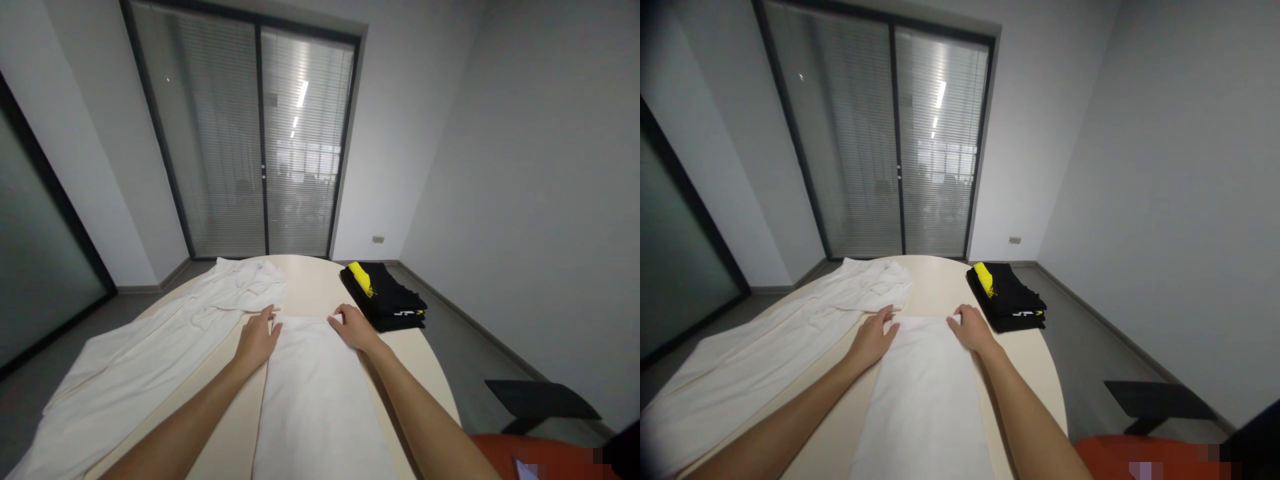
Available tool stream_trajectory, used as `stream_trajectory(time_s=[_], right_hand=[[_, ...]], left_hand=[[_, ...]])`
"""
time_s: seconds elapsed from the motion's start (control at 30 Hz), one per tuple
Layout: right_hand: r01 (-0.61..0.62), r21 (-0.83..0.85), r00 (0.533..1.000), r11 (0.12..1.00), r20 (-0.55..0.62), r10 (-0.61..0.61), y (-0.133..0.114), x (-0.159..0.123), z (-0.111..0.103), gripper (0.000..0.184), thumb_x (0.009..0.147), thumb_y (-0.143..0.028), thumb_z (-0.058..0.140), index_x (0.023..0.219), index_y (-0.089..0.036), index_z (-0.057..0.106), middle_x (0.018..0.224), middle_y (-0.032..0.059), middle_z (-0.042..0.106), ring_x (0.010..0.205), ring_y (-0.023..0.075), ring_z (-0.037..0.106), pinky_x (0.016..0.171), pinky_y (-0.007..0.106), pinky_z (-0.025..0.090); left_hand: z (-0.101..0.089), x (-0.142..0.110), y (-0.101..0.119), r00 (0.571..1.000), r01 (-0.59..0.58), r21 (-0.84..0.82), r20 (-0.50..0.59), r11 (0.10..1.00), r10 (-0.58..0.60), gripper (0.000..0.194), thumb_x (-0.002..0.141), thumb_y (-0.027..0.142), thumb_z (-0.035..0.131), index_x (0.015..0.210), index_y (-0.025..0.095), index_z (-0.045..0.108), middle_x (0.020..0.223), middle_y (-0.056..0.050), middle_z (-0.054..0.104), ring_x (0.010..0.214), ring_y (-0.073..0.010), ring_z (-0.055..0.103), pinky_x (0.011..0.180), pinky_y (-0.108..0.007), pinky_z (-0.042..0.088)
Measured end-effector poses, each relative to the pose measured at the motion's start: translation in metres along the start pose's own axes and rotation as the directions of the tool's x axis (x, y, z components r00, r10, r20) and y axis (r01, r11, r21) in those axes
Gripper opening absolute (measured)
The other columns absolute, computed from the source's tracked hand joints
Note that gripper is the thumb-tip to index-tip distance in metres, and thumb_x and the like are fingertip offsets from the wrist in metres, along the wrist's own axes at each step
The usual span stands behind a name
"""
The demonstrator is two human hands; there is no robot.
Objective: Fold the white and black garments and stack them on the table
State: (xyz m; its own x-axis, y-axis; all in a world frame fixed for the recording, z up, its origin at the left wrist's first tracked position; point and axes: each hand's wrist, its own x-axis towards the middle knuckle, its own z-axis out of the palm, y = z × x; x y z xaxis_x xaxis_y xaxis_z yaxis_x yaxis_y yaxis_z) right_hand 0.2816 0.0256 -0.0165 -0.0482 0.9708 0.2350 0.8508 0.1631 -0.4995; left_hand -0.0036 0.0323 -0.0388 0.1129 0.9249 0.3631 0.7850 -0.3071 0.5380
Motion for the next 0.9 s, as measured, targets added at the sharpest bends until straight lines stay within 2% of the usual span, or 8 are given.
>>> stream_trajectory(time_s=[0.1, 0.23, 0.37, 0.53, 0.63, 0.77, 0.83, 0.9], right_hand=[[-0.062, 0.146, 0.998, 0.987, 0.033, 0.058, 0.003, 0.0, 0.0, 0.032, 0.087, -0.047, 0.057, 0.102, -0.019, 0.061, 0.072, -0.0012, 0.059, 0.062, 0.0138, 0.051, 0.062, 0.026, 0.039], [-0.076, 0.326, 0.996, 0.942, 0.06, 0.06, 0.008, -0.001, -0.003, 0.036, 0.08, -0.032, 0.061, 0.113, -0.018, 0.06, 0.084, -0.0003, 0.061, 0.067, 0.0119, 0.053, 0.066, 0.025, 0.043], [-0.05, 0.47, 0.996, 0.881, 0.09, 0.009, 0.009, -0.001, -0.007, 0.04, 0.08, -0.03, 0.061, 0.117, -0.016, 0.061, 0.101, 0.0049, 0.063, 0.073, 0.012, 0.056, 0.069, 0.026, 0.046], [-0.016, 0.56, 0.998, 0.829, 0.057, -0.02, 0.009, 0.001, -0.001, 0.045, 0.078, -0.028, 0.066, 0.121, -0.016, 0.059, 0.116, 0.0097, 0.067, 0.076, 0.0131, 0.057, 0.073, 0.028, 0.049], [-0.017, 0.518, 1.0, 0.855, 0.021, 0.007, 0.006, 0.0, 0.005, 0.047, 0.083, -0.034, 0.063, 0.126, -0.017, 0.056, 0.116, 0.0099, 0.067, 0.078, 0.0138, 0.058, 0.077, 0.03, 0.05], [-0.099, 0.295, 0.994, 0.95, -0.004, 0.105, 0.001, -0.004, 0.004, 0.052, 0.083, -0.042, 0.065, 0.128, -0.017, 0.056, 0.11, 0.0097, 0.068, 0.081, 0.0158, 0.062, 0.081, 0.032, 0.049], [-0.098, 0.165, 0.995, 0.981, 0.003, 0.099, -0.001, -0.006, 0.0, 0.047, 0.082, -0.042, 0.066, 0.12, -0.015, 0.061, 0.101, 0.0087, 0.069, 0.081, 0.017, 0.062, 0.078, 0.031, 0.048], [-0.094, 0.076, 0.995, 0.993, 0.021, 0.093, -0.004, -0.006, -0.002, 0.037, 0.084, -0.039, 0.064, 0.112, -0.016, 0.064, 0.089, 0.0062, 0.069, 0.079, 0.018, 0.062, 0.075, 0.03, 0.046]], left_hand=[[0.002, 0.005, -0.005, 1.0, 0.029, -0.163, -0.007, 0.986, -0.031, 0.046, 0.085, 0.027, 0.06, 0.129, 0.015, 0.056, 0.102, -0.011, 0.072, 0.1, -0.0266, 0.065, 0.092, -0.041, 0.047], [0.0, 0.009, -0.001, 0.997, 0.073, -0.488, 0.028, 0.87, -0.068, 0.046, 0.078, 0.028, 0.062, 0.122, 0.014, 0.06, 0.099, -0.01, 0.071, 0.089, -0.0219, 0.067, 0.087, -0.037, 0.051], [-0.006, 0.013, 0.006, 0.995, 0.092, -0.563, 0.082, 0.822, -0.055, 0.043, 0.075, 0.029, 0.059, 0.114, 0.012, 0.066, 0.109, -0.012, 0.072, 0.082, -0.0191, 0.068, 0.08, -0.034, 0.053], [-0.016, 0.015, 0.006, 0.992, 0.114, -0.592, 0.117, 0.798, -0.055, 0.039, 0.073, 0.032, 0.058, 0.106, 0.014, 0.07, 0.094, -0.008, 0.075, 0.079, -0.0205, 0.067, 0.074, -0.032, 0.052], [-0.018, 0.014, 0.004, 0.992, 0.113, -0.595, 0.112, 0.795, -0.057, 0.038, 0.069, 0.032, 0.061, 0.103, 0.016, 0.07, 0.101, -0.007, 0.074, 0.091, -0.0225, 0.067, 0.082, -0.034, 0.051], [-0.015, 0.015, 0.0, 0.99, 0.108, -0.67, 0.138, 0.735, -0.019, 0.05, 0.068, 0.033, 0.067, 0.115, 0.017, 0.062, 0.117, -0.011, 0.071, 0.104, -0.0231, 0.066, 0.09, -0.036, 0.051], [-0.012, 0.017, -0.003, 0.994, 0.082, -0.684, 0.109, 0.724, -0.01, 0.049, 0.072, 0.034, 0.065, 0.117, 0.016, 0.059, 0.116, -0.012, 0.07, 0.107, -0.0225, 0.065, 0.094, -0.038, 0.05], [-0.008, 0.02, -0.006, 0.998, 0.042, -0.649, 0.055, 0.76, -0.009, 0.044, 0.075, 0.032, 0.062, 0.116, 0.016, 0.058, 0.117, -0.012, 0.07, 0.111, -0.022, 0.064, 0.1, -0.04, 0.047]])
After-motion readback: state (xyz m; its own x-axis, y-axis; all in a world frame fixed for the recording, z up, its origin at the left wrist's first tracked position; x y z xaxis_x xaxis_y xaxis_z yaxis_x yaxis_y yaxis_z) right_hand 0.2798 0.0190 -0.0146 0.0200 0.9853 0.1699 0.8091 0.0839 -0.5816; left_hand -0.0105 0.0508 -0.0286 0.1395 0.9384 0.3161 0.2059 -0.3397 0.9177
